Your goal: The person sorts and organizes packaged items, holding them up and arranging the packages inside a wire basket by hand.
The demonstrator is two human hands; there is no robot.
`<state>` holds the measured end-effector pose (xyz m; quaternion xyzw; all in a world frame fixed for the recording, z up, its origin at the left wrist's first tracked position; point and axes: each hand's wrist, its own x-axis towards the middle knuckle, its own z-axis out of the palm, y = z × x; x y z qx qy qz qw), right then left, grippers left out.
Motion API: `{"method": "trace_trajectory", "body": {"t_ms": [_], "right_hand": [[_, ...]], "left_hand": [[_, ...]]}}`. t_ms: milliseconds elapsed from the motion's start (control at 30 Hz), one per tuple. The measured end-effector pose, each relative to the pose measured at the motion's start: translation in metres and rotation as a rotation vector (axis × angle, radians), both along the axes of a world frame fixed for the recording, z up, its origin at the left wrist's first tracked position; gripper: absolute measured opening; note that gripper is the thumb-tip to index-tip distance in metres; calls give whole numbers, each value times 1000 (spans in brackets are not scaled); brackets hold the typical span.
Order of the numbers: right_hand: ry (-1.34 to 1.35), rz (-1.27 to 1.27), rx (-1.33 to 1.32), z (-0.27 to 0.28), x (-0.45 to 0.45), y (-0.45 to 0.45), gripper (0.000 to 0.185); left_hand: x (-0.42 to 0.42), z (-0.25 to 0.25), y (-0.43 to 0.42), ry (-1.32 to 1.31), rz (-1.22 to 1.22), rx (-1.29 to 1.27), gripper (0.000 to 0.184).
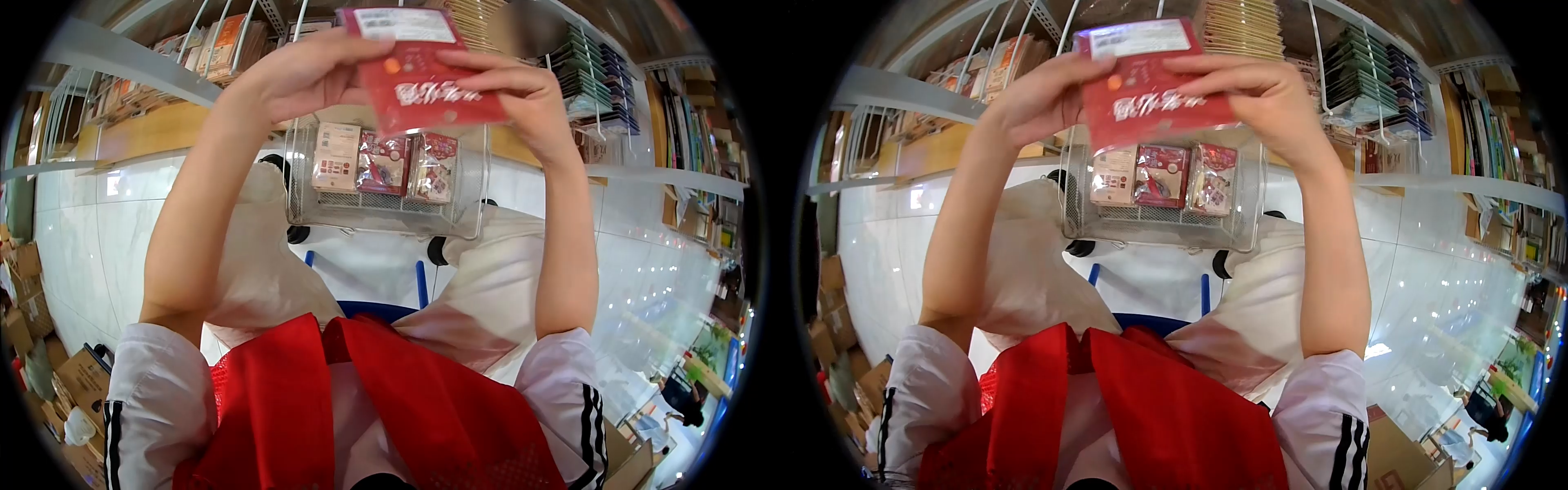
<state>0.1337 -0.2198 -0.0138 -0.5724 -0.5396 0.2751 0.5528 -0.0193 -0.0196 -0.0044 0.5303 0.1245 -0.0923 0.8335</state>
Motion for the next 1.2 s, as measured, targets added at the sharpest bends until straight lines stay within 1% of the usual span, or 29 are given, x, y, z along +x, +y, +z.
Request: {"method": "trace_trajectory", "body": {"t_ms": [67,100,133,200,267,333,400,467,533,567,667,700,733,767,833,900,1000,1100,1200], "right_hand": [[44,87,-74,1,-2,-4,31],[50,107,-129,1,1,-7,28],[55,127,-183,1,5,-10,25],[52,15,-200,3,9,-16,25],[17,-120,-236,4,12,-18,26],[-10,-100,-240,-1,16,-18,24],[-20,-92,-257,-2,12,-13,23],[-74,-92,-294,-3,8,-9,22],[-92,-85,-307,-5,5,-4,21],[-97,-42,-266,-7,7,-2,20],[-62,-54,-222,-19,11,7,22],[-29,-75,-255,-17,9,7,22],[6,-5,-308,-5,17,6,23],[42,67,-358,21,24,9,24],[84,82,-399,31,26,10,23],[95,-31,-380,22,19,16,21],[100,-36,-420,20,20,17,23],[149,-4,-390,27,20,13,22],[87,22,-395,30,19,14,23]], "left_hand": [[-7,-8,10,69,-203,277,42],[-8,-7,15,212,-444,428,36],[-13,-19,12,231,-552,474,32],[-18,-34,0,339,-730,398,30],[-22,-74,-10,417,-720,317,30],[-19,-141,-14,534,-582,373,29],[-14,-176,-23,629,-402,474,30],[-10,-216,-31,654,-252,488,33],[1,-255,-35,694,-151,499,34],[6,-271,-40,713,-101,503,35],[15,-300,-60,649,143,462,25],[18,-306,-60,702,95,537,22],[18,-314,-60,703,63,594,22],[16,-326,-59,703,32,651,22],[14,-334,-56,702,-6,722,26],[12,-328,-55,702,-19,750,33],[9,-307,-60,553,-76,1220,43],[10,-287,-63,451,-97,1241,52],[10,-292,-60,424,-127,1319,53]]}}
